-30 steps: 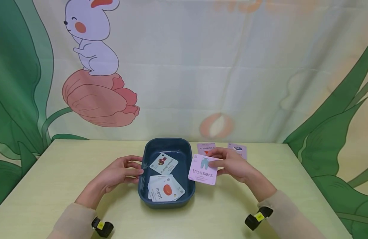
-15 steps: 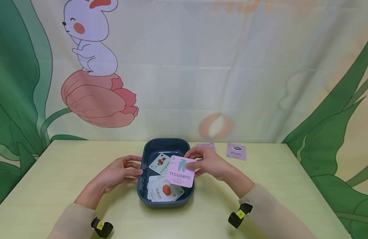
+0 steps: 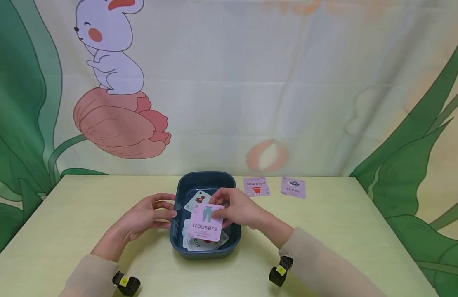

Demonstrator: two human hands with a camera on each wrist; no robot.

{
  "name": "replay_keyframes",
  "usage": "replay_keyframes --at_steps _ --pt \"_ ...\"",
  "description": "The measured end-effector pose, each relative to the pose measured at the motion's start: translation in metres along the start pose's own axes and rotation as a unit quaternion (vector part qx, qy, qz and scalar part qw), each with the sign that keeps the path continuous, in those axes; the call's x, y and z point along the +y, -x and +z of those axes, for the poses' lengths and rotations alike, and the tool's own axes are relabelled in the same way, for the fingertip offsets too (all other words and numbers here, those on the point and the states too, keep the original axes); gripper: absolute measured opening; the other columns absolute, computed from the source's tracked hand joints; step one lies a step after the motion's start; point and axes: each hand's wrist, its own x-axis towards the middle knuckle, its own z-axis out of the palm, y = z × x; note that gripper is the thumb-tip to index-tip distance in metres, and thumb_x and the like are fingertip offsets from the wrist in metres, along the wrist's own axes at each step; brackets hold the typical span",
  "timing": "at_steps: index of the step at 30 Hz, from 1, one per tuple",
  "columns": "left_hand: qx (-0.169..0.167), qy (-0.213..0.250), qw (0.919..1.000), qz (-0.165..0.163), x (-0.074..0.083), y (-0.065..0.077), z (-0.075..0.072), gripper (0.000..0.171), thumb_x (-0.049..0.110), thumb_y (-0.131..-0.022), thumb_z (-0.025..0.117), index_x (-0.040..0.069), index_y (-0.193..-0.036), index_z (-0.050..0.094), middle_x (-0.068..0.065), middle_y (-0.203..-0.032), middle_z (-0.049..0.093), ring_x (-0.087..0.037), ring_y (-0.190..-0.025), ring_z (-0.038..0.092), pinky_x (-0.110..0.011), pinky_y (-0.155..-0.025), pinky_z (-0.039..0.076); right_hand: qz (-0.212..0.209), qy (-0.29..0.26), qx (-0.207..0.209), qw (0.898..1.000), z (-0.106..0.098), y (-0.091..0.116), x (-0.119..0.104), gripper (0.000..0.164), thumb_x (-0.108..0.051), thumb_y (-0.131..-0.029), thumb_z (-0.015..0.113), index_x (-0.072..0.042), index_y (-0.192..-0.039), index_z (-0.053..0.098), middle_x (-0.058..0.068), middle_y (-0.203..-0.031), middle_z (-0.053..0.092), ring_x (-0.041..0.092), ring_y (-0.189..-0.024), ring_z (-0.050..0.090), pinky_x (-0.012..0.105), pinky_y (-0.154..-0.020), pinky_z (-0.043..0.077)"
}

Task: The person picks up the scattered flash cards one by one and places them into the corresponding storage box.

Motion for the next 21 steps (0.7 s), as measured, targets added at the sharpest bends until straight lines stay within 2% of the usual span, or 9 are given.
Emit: replay_keyframes --at_steps 5,11,17,21 --pt "0.002 0.002 1.0000 -0.001 0.000 0.000 -0.001 0.064 0.002 -0.096 0.070 -0.002 -0.151 0.037 -0.024 -0.129 0.051 -0.026 -0.097 0.064 -0.039 -0.085 0.060 -0.002 0.032 -0.001 0.999 0.013 -0.004 0.003 0.023 0.003 -0.090 0.076 -0.002 -0.109 0.063 0.011 -0.097 0.063 0.023 -0.080 0.067 0.035 -0.062 0.062" --pt "-0.003 0.006 1.0000 0.005 0.000 0.000 0.000 0.063 0.001 -0.097 0.068 -0.003 -0.151 0.036 -0.025 -0.129 0.051 -0.026 -0.097 0.064 -0.039 -0.084 0.060 0.007 0.110 0.005 0.994 0.027 -0.006 0.008 0.023 0.003 -0.088 0.078 -0.006 -0.103 0.064 0.009 -0.092 0.060 0.020 -0.077 0.064 0.032 -0.059 0.060" --pt "-0.002 0.010 0.9999 0.002 0.000 0.000 -0.001 0.062 -0.001 -0.097 0.068 -0.003 -0.151 0.036 -0.025 -0.128 0.052 -0.026 -0.098 0.064 -0.040 -0.086 0.060 -0.019 0.220 0.017 0.975 0.035 -0.008 0.011 0.021 -0.001 -0.088 0.080 -0.009 -0.098 0.064 0.004 -0.084 0.061 0.016 -0.076 0.058 0.023 -0.058 0.053" --pt "-0.002 0.009 1.0000 0.001 0.001 0.000 -0.001 0.062 0.000 -0.097 0.068 -0.003 -0.150 0.037 -0.025 -0.128 0.052 -0.026 -0.099 0.065 -0.041 -0.087 0.060 -0.031 0.256 0.017 0.966 0.038 -0.007 0.011 0.020 -0.002 -0.088 0.080 -0.010 -0.097 0.064 0.002 -0.082 0.060 0.015 -0.076 0.057 0.023 -0.060 0.050"
